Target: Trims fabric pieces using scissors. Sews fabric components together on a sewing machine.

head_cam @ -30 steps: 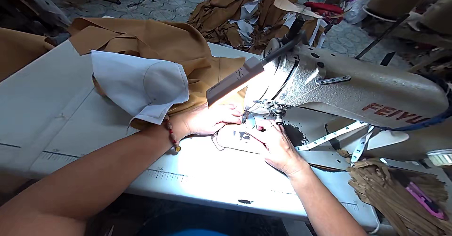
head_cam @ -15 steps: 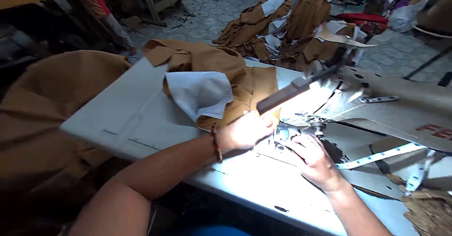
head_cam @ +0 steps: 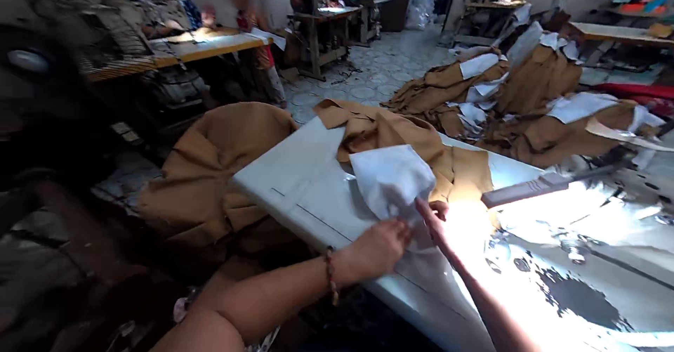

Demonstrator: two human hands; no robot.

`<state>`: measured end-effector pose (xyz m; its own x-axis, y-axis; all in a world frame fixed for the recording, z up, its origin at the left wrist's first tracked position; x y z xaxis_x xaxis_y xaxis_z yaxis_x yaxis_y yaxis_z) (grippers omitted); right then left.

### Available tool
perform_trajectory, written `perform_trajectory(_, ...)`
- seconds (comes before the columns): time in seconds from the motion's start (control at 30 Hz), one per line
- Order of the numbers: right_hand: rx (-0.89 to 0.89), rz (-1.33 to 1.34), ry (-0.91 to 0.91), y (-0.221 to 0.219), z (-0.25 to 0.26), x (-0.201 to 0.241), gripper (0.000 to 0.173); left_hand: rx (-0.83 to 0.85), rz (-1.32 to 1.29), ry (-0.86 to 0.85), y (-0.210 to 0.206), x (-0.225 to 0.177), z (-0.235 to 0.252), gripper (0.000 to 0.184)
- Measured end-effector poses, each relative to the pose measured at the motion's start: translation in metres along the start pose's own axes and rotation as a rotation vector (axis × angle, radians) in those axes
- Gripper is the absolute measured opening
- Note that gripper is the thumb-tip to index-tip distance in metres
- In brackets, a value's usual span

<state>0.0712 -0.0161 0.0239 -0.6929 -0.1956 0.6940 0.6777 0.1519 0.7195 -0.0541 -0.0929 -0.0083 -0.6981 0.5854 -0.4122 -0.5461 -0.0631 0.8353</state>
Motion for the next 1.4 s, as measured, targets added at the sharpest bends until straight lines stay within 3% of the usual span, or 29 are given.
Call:
perform_trajectory(0.1, -0.026, 0.024, 0.020, -0.019, -0.008, 0.001, 0.056, -0.033, -0.118, -0.092, 0.015, -0.013, -0.006, 0.031)
perform_trajectory(0.13, -0.044, 0.017, 0.081, -0.020, -0.016, -0.001, 0.053, -0.072, -0.169, -0.097, 0.027, -0.013, -0.006, 0.032)
perform_trajectory(0.23, -0.113, -0.104, 0.299, -0.004, -0.046, 0.006, 0.035, -0.156, -0.238, -0.147, 0.057, -0.015, 0.003, 0.063)
perform_trajectory(0.3, -0.092, -0.379, 0.345, 0.020, -0.072, 0.027, 0.021, -0.079, -0.259, -0.222, 0.068, -0.024, 0.018, 0.086)
perform_trajectory(0.37, -0.188, -0.551, 0.470, 0.040, -0.101, 0.047, 0.010, 0.029, -0.208, -0.302, 0.071, -0.039, 0.035, 0.093)
perform_trajectory(0.4, -0.235, -0.580, 0.533, 0.048, -0.114, 0.054, 0.008, 0.069, -0.175, -0.340, 0.072, -0.045, 0.043, 0.089)
perform_trajectory(0.5, -0.236, -0.637, 0.582, 0.077, -0.149, 0.068, 0.009, 0.179, -0.046, -0.408, 0.077, -0.057, 0.063, 0.047)
perform_trajectory(0.57, -0.203, -0.645, 0.540, 0.102, -0.161, 0.066, 0.013, 0.228, -0.060, -0.380, 0.085, -0.057, 0.072, 0.041)
perform_trajectory(0.7, -0.345, -0.619, 0.552, 0.139, -0.162, 0.031, 0.025, 0.166, -0.440, -0.398, 0.099, -0.061, 0.082, 0.093)
perform_trajectory(0.8, -0.466, -0.589, 0.598, 0.146, -0.166, 0.016, 0.029, 0.057, -0.577, -0.451, 0.107, -0.067, 0.080, 0.100)
perform_trajectory(0.9, -0.478, -0.585, 0.579, 0.145, -0.171, 0.012, 0.027, 0.137, -0.440, -0.331, 0.106, -0.055, 0.075, 0.086)
perform_trajectory(0.97, -0.484, -0.587, 0.554, 0.143, -0.175, 0.012, 0.026, 0.169, -0.098, -0.199, 0.110, -0.037, 0.071, 0.040)
perform_trajectory(1.0, -0.489, -0.588, 0.552, 0.140, -0.179, 0.013, 0.025, 0.108, 0.077, -0.187, 0.117, -0.031, 0.068, 0.020)
perform_trajectory(1.03, -0.476, -0.586, 0.557, 0.137, -0.186, 0.014, 0.025, -0.017, 0.211, -0.231, 0.127, -0.028, 0.063, 0.011)
perform_trajectory(1.1, -0.336, -0.539, 0.611, 0.123, -0.206, 0.013, 0.021, -0.199, 0.357, -0.304, 0.151, -0.042, 0.046, 0.009)
perform_trajectory(1.13, -0.182, -0.495, 0.643, 0.114, -0.216, 0.007, 0.018, -0.167, 0.380, -0.285, 0.156, -0.053, 0.032, 0.011)
perform_trajectory(1.17, 0.006, -0.436, 0.647, 0.103, -0.224, -0.004, 0.018, -0.022, 0.387, -0.193, 0.153, -0.060, 0.017, 0.016)
perform_trajectory(1.23, 0.198, -0.332, 0.550, 0.089, -0.230, -0.029, 0.030, 0.456, 0.382, 0.109, 0.125, -0.061, -0.015, 0.022)
perform_trajectory(1.27, 0.126, -0.317, 0.460, 0.087, -0.227, -0.039, 0.033, 0.706, 0.338, 0.235, 0.109, -0.056, -0.024, 0.028)
perform_trajectory(1.3, -0.018, -0.340, 0.374, 0.087, -0.221, -0.044, 0.035, 0.845, 0.249, 0.268, 0.095, -0.053, -0.025, 0.037)
perform_trajectory(1.33, -0.204, -0.418, 0.348, 0.084, -0.210, -0.049, 0.039, 0.832, 0.163, 0.200, 0.085, -0.055, -0.018, 0.036)
perform_trajectory(1.4, -0.380, -0.516, 0.295, 0.071, -0.190, -0.057, 0.041, 0.536, 0.069, -0.051, 0.069, -0.068, 0.008, 0.019)
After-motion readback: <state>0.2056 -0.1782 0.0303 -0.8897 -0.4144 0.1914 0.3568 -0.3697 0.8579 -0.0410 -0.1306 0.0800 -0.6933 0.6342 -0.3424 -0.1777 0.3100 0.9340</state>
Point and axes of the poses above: each hand's wrist, its own z-axis towards the middle knuckle, its own y-axis out of the back of the hand, x = y × z, the point moved 5 cm from there along z, towards the middle knuckle, and after that the axes turned 11 degrees about -z, right-handed, at the moved point
